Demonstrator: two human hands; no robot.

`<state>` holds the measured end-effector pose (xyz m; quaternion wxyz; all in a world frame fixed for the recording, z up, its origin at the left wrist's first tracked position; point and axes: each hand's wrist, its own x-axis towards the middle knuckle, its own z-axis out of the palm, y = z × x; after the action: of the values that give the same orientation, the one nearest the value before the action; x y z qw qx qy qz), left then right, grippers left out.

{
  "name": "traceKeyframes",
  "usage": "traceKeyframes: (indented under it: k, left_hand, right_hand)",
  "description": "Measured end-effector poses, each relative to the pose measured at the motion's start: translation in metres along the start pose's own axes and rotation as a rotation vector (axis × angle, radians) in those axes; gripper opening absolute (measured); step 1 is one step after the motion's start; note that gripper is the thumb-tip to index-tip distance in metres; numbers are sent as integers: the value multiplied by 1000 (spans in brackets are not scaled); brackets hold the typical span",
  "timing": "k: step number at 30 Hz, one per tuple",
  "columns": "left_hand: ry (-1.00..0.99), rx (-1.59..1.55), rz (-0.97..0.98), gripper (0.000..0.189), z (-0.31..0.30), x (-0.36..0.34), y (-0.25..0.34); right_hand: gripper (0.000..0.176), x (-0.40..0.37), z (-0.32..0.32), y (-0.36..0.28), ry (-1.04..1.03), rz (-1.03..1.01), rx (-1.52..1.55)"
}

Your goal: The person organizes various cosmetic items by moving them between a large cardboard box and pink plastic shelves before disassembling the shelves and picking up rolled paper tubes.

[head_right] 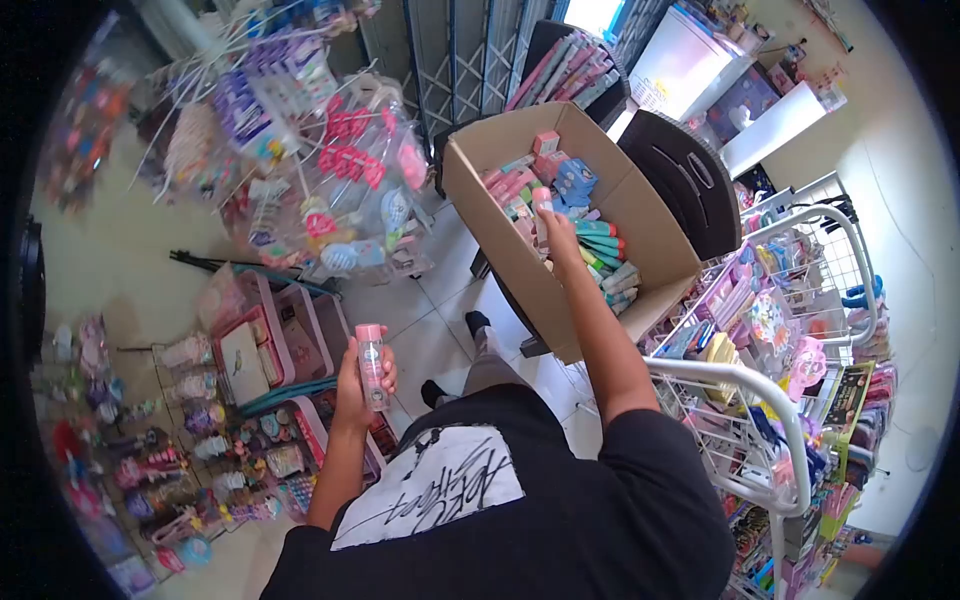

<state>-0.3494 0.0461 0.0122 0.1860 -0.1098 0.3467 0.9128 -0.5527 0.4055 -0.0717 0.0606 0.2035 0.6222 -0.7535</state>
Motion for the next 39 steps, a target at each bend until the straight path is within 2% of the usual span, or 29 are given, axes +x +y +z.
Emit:
traceKeyframes:
  k: [1,3,5,7,8,9,11,12,13,15,17,19,20,21,22,23,24,25,26,27,29,30,31,33,35,37,39]
  left_hand:
    - [7,5,-9,51,3,9,-2]
    - [36,-4,-56,50,13,32,-1]
    - [75,21,-68,49,28,52,0]
    - [125,40,-76,48,42,78,0]
    - [114,52,-120,48,47,92,-1]
    - [106,59,-169,48,51,102,0]
    - [74,87,-210,45,60,129,2]
    - [63,172,-214,43,69,144,3]
    - [48,255,-219,42,77,159,5]
    - [14,302,-223,40,95,187,9]
    - [-23,376,-134,39,113,215,8]
    - [-62,355,-119,43,119,246,2]
    - [-33,403,-9,47,129,261,-6]
    - [-4,450,102,52,137,275,-11]
    - [-4,448,98,52,142,289,-13]
    - [-122,602,128,53,147,303,-14]
    - [-241,757,158,55,148,310,-15]
    - [-241,757,155,55,147,312,-17]
    - [-251,1196,285,54,143,313,-20]
    - [-253,1636,419,53,141,313,-21]
    - [-257,1706,358,52,135,307,-24]
    - [-289,1842,226,52,129,300,-26]
    - [-323,1972,85,52,125,294,-27]
    - [-350,2025,132,50,119,289,-27]
    - [-357,1948,156,49,114,289,-26]
    - [-357,1934,139,49,115,288,-23]
    - [-359,1919,130,49,111,291,-23]
  right_hand:
    - [32,33,-14,28,72,162,-76]
    - [35,88,-28,74,177,339,-68]
    - [41,111,-21,88,154,380,-45]
    - [51,122,-4,90,227,286,-144]
    - [62,126,-2,85,161,325,-189]
    - [62,128,-2,87,152,348,-183]
    - [61,132,-4,85,32,263,37]
    - [53,122,0,67,-7,242,-56]
    - [53,125,-6,66,-5,250,-53]
    - [49,128,-23,62,-331,284,-206]
    - [47,105,-21,7,-410,306,-216]
    - [45,74,0,-56,-548,136,-99]
    - [45,65,6,-67,-544,139,-100]
    - [48,57,12,-75,-688,70,2]
    - [52,53,16,-78,-832,0,106]
    - [52,56,18,-71,-830,2,106]
    - [50,61,20,-56,-655,-28,74]
    - [49,66,20,-45,-480,-56,45]
    - [46,77,10,-43,-456,-13,-92]
    - [46,87,3,-34,-458,-11,-90]
    - [44,109,-2,-7,-137,345,14]
    - [43,115,0,3,-91,312,151]
    - [43,122,2,14,-93,322,153]
    - [44,133,8,27,7,407,170]
    - [43,136,19,36,-26,440,241]
    - [44,130,30,33,-201,522,255]
    - [45,113,37,35,-200,511,194]
